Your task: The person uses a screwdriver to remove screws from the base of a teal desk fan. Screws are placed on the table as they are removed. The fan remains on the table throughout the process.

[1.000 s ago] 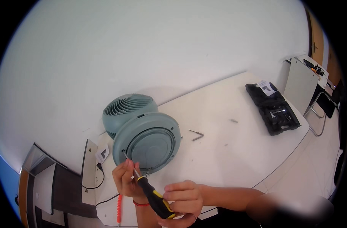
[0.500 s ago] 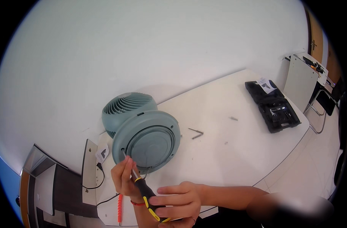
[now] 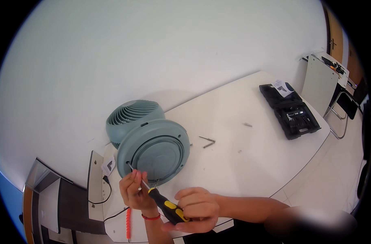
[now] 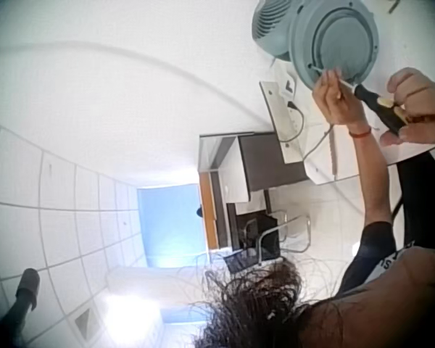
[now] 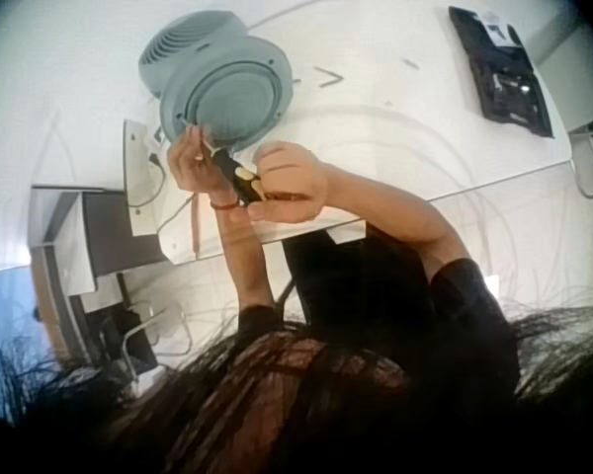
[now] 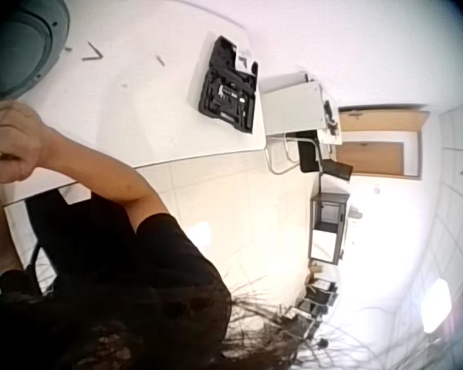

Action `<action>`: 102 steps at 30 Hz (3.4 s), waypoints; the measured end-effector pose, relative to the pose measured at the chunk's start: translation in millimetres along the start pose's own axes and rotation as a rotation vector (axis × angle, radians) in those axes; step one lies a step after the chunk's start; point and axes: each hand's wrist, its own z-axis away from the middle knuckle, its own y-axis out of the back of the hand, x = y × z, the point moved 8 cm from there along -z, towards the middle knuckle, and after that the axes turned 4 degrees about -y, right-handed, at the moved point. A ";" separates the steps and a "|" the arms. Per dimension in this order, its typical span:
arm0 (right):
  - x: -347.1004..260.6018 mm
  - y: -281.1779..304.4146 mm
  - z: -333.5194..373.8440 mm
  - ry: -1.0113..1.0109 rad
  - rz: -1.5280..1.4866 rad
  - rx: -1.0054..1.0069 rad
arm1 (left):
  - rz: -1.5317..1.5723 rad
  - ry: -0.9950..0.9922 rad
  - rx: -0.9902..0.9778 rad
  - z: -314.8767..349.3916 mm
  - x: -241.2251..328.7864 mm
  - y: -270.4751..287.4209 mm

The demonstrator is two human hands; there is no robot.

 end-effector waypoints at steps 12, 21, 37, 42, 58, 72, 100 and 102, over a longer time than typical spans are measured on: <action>-8.8 -4.1 -22.5 0.047 -0.089 0.047 | -0.075 -0.029 -0.010 -4.1 2.1 0.1; -8.1 -7.6 7.5 -0.014 -0.026 -0.007 | -0.092 -0.034 -0.020 -0.6 2.5 3.2; -9.6 -13.2 -7.8 0.113 -0.179 -0.127 | -0.095 -0.093 -0.064 -11.5 2.0 1.7; -12.8 -4.4 -15.2 0.131 -0.072 0.050 | -0.012 -0.001 -0.019 -3.2 -5.2 4.1; -20.5 -11.4 -8.1 0.200 0.131 0.028 | -0.051 -0.021 0.010 -7.6 -6.6 10.0; -18.5 -12.1 5.9 0.144 0.194 0.057 | -0.127 -0.099 -0.052 -8.2 -2.4 9.6; -19.3 -14.5 -5.2 0.129 0.147 0.010 | -0.108 -0.045 -0.012 -10.5 -5.9 7.9; -19.7 -17.6 7.6 0.169 0.253 0.087 | -0.112 -0.065 -0.004 -9.0 -6.9 7.4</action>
